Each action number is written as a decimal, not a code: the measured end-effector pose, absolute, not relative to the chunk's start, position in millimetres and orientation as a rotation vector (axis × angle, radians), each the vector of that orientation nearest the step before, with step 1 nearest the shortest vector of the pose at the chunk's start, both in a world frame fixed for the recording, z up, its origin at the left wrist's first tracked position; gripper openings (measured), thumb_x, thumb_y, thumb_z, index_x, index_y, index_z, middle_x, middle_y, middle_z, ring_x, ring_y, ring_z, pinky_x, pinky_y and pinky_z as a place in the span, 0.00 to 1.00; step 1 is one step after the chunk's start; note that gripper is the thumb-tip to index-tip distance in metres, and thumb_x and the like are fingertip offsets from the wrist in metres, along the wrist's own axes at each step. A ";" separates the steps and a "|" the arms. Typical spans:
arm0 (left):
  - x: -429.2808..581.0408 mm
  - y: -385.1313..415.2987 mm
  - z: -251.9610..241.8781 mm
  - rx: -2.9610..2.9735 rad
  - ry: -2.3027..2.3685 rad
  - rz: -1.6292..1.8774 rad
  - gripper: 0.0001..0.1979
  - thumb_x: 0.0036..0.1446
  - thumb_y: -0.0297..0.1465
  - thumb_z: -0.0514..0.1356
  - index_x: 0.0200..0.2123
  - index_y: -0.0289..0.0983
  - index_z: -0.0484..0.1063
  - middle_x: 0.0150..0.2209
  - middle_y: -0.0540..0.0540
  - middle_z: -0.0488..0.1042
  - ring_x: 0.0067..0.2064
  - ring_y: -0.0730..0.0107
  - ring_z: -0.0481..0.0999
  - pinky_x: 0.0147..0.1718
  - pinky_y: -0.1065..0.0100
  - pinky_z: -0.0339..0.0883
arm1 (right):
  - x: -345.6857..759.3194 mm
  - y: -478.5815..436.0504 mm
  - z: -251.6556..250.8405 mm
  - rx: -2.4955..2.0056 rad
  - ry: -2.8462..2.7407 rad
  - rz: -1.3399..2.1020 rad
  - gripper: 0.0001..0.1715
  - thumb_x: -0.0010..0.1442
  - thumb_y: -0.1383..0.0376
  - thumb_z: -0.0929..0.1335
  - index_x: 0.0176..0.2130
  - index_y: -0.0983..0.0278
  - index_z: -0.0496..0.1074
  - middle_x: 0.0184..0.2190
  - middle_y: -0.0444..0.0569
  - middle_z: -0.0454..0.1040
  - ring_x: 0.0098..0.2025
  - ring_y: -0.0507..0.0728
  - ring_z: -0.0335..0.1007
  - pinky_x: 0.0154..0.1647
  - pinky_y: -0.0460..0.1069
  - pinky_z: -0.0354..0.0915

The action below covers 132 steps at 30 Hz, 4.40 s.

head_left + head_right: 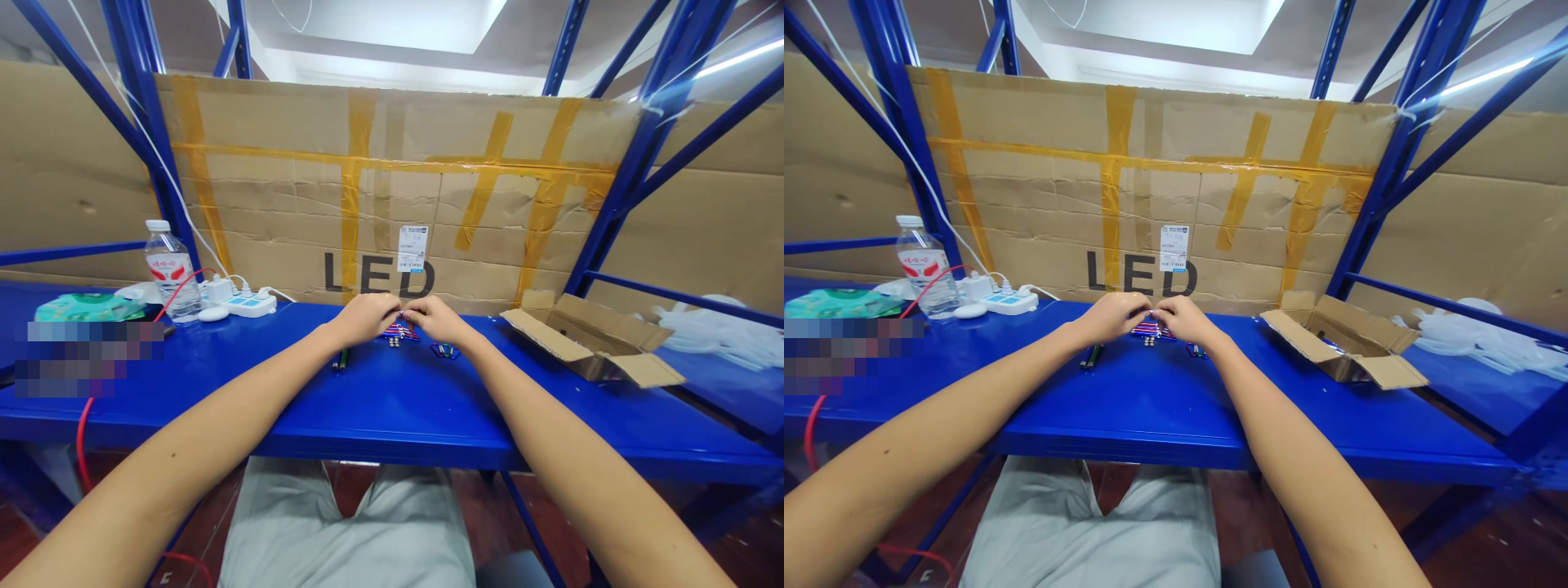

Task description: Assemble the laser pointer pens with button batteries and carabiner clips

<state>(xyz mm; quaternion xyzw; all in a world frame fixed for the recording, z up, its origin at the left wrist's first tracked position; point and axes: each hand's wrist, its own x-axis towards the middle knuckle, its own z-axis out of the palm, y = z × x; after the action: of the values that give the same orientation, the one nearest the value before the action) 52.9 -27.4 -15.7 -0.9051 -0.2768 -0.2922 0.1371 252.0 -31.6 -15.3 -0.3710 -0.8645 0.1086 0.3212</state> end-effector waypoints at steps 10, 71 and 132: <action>54.5 -31.4 -14.9 -2.571 -0.720 -0.686 0.14 0.68 0.31 0.49 0.40 0.35 0.73 0.38 0.44 0.78 0.40 0.65 0.77 0.36 0.67 0.65 | 257.6 -29.2 -17.7 -0.953 -2.242 0.771 0.23 0.62 0.55 0.62 0.22 0.66 0.66 0.16 0.42 0.63 0.19 0.48 0.50 0.23 0.46 0.49; 58.5 -25.9 -20.4 -2.559 -1.009 -0.979 0.33 0.50 0.45 0.67 0.53 0.36 0.61 0.50 0.37 0.71 0.53 0.51 0.70 0.49 0.56 0.66 | 258.9 -34.8 -9.0 -2.078 -2.235 0.002 0.19 0.53 0.60 0.71 0.42 0.70 0.77 0.39 0.64 0.78 0.42 0.65 0.76 0.35 0.51 0.66; 66.6 -26.7 -27.6 -2.931 -0.930 -1.669 0.33 0.48 0.32 0.67 0.54 0.40 0.55 0.32 0.53 0.73 0.34 0.70 0.74 0.35 0.68 0.65 | 258.3 -31.9 -14.2 -0.920 -1.840 1.257 0.18 0.53 0.55 0.74 0.28 0.66 0.69 0.19 0.43 0.68 0.18 0.47 0.60 0.18 0.43 0.55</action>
<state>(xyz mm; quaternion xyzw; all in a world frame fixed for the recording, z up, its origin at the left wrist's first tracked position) 66.6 -26.7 -27.6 -0.8244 -0.2617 -0.4695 -0.1775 258.3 -31.9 -14.2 -0.3564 -0.7127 0.4871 0.3574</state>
